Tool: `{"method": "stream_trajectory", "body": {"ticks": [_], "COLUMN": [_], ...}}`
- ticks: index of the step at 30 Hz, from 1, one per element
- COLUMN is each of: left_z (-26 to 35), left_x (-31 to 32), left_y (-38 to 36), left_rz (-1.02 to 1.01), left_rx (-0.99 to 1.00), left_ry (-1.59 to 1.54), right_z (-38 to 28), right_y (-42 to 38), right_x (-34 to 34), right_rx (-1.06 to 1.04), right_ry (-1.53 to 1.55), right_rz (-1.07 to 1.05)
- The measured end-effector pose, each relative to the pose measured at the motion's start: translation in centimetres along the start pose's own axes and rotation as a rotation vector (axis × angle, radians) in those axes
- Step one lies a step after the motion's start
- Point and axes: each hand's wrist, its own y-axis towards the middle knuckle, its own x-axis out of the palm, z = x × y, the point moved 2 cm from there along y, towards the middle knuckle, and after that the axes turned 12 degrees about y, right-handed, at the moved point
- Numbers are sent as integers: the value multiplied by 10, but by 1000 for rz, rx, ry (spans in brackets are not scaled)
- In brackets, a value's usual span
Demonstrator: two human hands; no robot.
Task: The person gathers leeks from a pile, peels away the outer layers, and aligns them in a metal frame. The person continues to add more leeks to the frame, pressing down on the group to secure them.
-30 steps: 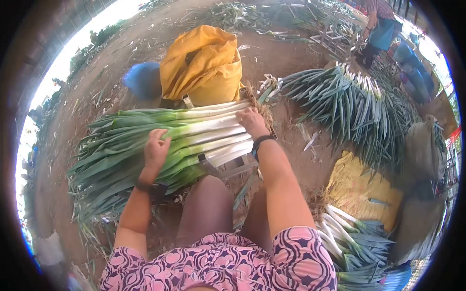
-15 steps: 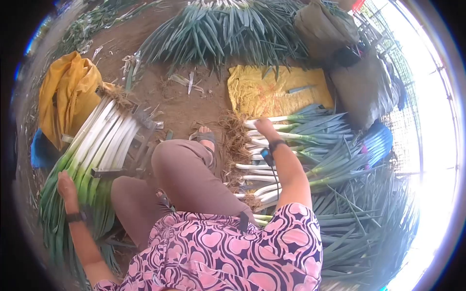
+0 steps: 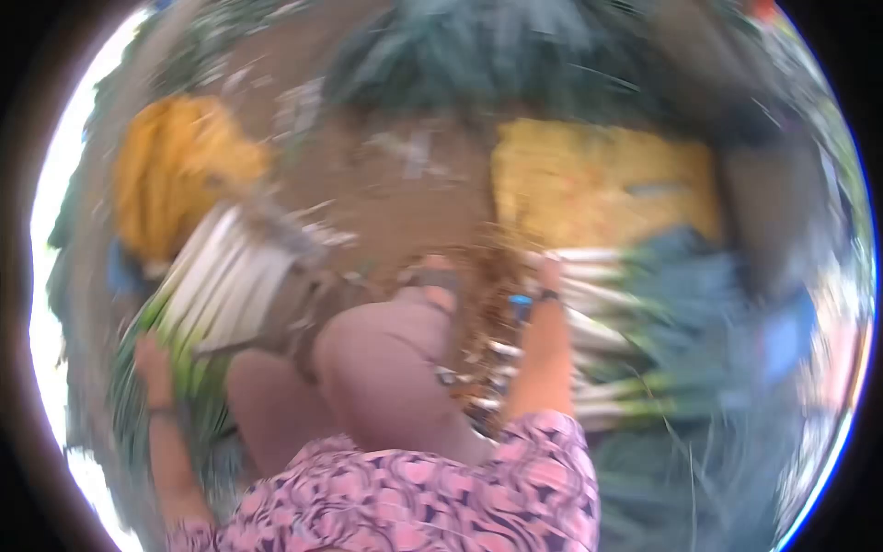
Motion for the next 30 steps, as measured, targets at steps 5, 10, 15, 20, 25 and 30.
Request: {"method": "stream_trajectory", "body": {"ticks": [5, 10, 15, 20, 25, 30], "left_z": [4, -1, -23, -39, -46, -41], "left_x": [-74, -79, -66, -57, -78, -82], "left_y": [-1, 16, 43, 63, 77, 76], "left_rz": [2, -56, -207, -466, -534, -559], "left_rx": [67, 158, 258, 233, 373, 409], "left_ry": [-98, -170, -291, -421, -568, -670], "right_z": [-20, -23, -35, -20, -66, -92], "right_y": [15, 13, 1, 4, -38, -87], "right_x": [-36, -42, -57, -44, -93, -121], "right_rx": [386, 827, 801, 787, 791, 838], "right_ry": [810, 1515, 1440, 1558, 1857, 1819], "right_rz": [61, 223, 384, 422, 670, 664]}}
